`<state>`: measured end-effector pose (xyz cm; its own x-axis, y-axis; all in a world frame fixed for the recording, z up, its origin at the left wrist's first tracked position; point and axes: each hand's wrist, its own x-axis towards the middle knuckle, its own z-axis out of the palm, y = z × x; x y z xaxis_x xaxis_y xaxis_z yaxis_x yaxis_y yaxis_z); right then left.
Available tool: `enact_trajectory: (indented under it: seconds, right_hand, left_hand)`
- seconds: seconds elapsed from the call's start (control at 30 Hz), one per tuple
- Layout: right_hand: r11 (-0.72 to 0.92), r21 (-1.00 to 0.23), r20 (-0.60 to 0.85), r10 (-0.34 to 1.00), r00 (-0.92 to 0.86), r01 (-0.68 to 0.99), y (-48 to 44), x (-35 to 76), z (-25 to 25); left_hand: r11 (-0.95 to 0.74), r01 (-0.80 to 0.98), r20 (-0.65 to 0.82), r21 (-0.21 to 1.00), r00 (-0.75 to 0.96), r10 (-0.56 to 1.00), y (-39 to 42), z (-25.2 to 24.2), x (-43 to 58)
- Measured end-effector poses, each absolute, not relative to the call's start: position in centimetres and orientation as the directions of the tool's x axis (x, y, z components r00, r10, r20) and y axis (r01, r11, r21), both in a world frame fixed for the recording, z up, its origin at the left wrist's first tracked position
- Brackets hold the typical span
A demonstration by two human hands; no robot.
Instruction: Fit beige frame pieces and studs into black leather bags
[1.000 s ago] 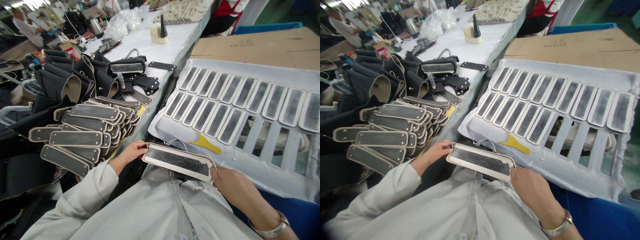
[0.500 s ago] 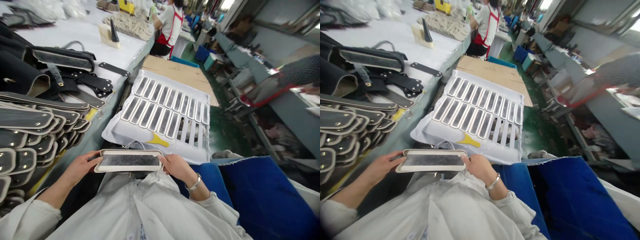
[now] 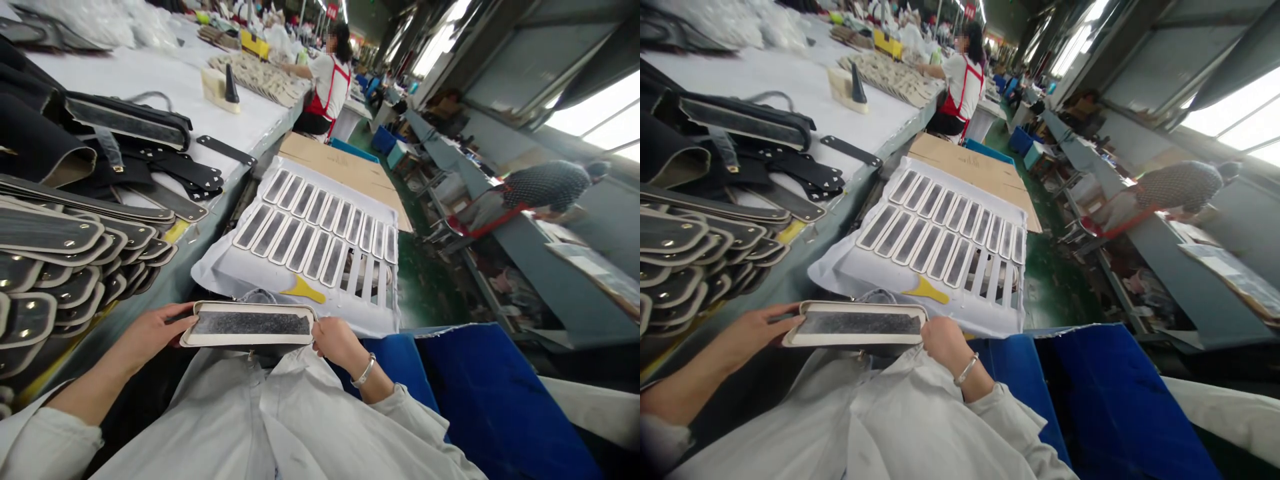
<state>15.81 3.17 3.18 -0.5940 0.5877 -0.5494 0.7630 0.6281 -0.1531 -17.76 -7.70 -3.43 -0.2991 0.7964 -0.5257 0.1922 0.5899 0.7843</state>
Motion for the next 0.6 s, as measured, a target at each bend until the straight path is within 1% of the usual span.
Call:
enact_trajectory:
  seconds: [0.03,0.07,0.1,0.13,0.17,0.2,0.23,0.27,0.3,0.37,0.43,0.5,0.53,0.6]
  right_hand:
    - [0.615,-0.168,-0.549,0.591,-0.591,0.771,3.2,15.9,3.0]
    - [0.597,-0.183,-0.55,0.596,-0.585,0.781,3.2,15.9,2.8]
    - [0.577,-0.202,-0.553,0.6,-0.578,0.792,3.3,16.0,2.6]
    - [0.553,-0.224,-0.559,0.601,-0.57,0.803,3.3,16.0,2.4]
    - [0.526,-0.248,-0.567,0.602,-0.562,0.813,3.4,16.1,2.3]
    - [0.496,-0.274,-0.576,0.602,-0.553,0.824,3.5,16.2,2.1]
    - [0.461,-0.3,-0.585,0.603,-0.543,0.835,3.6,16.3,2.0]
    - [0.423,-0.326,-0.594,0.604,-0.531,0.846,3.7,16.4,1.9]
    - [0.382,-0.352,-0.603,0.606,-0.519,0.854,3.8,16.5,1.8]
    - [0.291,-0.406,-0.62,0.608,-0.495,0.866,3.9,16.8,1.6]
    - [0.192,-0.459,-0.639,0.606,-0.473,0.867,4.0,17.1,1.4]
    - [0.097,-0.502,-0.663,0.595,-0.455,0.859,4.0,17.5,1.1]
    - [0.018,-0.535,-0.678,0.588,-0.441,0.845,4.0,17.7,1.0]
    - [-0.208,-0.601,-0.716,0.57,-0.404,0.772,4.2,18.0,0.8]
  left_hand:
    - [0.559,0.305,-0.469,0.771,-0.321,0.822,-7.8,-3.1,-17.7]
    - [0.504,0.439,-0.367,0.744,-0.362,0.857,-8.0,-2.6,-17.5]
    - [0.425,0.576,-0.218,0.698,-0.395,0.893,-8.2,-2.0,-16.9]
    - [0.32,0.699,-0.039,0.64,-0.386,0.922,-8.3,-1.5,-15.9]
    - [0.198,0.799,0.139,0.568,-0.331,0.933,-8.4,-1.0,-14.5]
    - [0.055,0.862,0.279,0.504,-0.223,0.934,-8.2,-0.6,-12.8]
    - [-0.138,0.88,0.359,0.453,-0.039,0.932,-7.9,-0.3,-10.9]
    - [-0.31,0.859,0.37,0.406,0.156,0.916,-7.4,-0.1,-8.9]
    - [-0.443,0.819,0.377,0.366,0.305,0.875,-6.8,-0.1,-6.9]
    - [-0.511,0.799,0.262,0.318,0.444,0.857,-5.2,-0.3,-3.7]
    - [-0.508,0.815,0.154,0.278,0.484,0.861,-3.8,-0.7,-1.8]
    - [-0.497,0.832,0.101,0.247,0.487,0.867,-2.9,-0.9,-1.2]
    - [-0.493,0.837,0.094,0.238,0.485,0.869,-2.8,-1.0,-1.2]
    - [-0.488,0.841,0.088,0.234,0.482,0.872,-2.8,-1.0,-1.4]
